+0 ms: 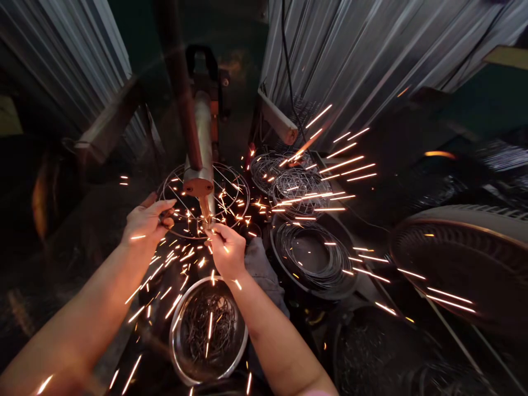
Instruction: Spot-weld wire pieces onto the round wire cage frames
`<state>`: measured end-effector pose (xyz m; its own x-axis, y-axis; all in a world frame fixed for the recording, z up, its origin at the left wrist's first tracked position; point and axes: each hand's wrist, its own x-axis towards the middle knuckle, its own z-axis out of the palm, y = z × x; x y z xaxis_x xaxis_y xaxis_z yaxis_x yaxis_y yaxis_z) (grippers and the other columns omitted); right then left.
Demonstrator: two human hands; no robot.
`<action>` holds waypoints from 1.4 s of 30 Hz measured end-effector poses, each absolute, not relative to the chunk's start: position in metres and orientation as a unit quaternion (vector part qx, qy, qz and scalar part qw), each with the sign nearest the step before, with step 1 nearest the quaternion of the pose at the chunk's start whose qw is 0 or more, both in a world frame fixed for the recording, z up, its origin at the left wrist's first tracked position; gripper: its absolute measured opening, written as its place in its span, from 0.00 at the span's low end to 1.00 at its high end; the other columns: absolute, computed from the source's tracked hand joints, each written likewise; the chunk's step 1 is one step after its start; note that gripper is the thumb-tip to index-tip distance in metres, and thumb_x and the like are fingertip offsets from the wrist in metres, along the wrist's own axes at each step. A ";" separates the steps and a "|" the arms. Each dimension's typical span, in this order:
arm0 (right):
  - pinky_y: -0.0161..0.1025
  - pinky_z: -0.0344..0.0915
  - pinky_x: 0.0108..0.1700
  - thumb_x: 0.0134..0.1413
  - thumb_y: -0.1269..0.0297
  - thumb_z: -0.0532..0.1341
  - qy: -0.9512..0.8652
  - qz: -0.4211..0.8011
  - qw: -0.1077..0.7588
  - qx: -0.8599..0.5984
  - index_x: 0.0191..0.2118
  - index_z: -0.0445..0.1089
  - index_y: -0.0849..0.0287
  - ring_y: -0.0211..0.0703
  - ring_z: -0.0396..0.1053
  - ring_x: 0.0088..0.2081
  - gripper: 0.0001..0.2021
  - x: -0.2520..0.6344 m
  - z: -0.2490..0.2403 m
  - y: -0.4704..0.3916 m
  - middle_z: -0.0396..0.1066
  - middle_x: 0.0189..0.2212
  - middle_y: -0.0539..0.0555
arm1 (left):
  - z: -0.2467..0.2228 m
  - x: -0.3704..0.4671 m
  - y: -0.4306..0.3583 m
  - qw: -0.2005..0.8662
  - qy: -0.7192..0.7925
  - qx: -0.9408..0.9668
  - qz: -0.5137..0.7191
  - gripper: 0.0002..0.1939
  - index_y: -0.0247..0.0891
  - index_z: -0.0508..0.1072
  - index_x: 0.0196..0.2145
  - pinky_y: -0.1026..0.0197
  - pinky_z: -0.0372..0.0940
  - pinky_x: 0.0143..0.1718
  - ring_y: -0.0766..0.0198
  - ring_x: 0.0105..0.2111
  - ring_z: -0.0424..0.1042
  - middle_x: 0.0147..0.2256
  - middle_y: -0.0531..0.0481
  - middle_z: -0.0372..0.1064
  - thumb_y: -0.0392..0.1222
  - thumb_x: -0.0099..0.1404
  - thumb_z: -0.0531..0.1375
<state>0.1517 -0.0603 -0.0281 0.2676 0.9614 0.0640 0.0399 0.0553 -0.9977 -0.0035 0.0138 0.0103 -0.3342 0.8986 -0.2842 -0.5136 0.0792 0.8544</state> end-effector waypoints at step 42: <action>0.34 0.68 0.27 0.43 0.61 0.66 -0.355 0.459 0.646 -0.495 0.30 0.76 0.59 0.36 0.68 0.24 0.08 0.145 -0.027 -0.063 0.74 0.27 0.49 | 0.015 -0.004 -0.003 0.527 0.481 0.211 0.669 0.30 0.37 0.70 0.37 0.70 0.50 0.17 0.73 0.21 0.62 0.28 0.56 0.64 0.33 0.33 0.72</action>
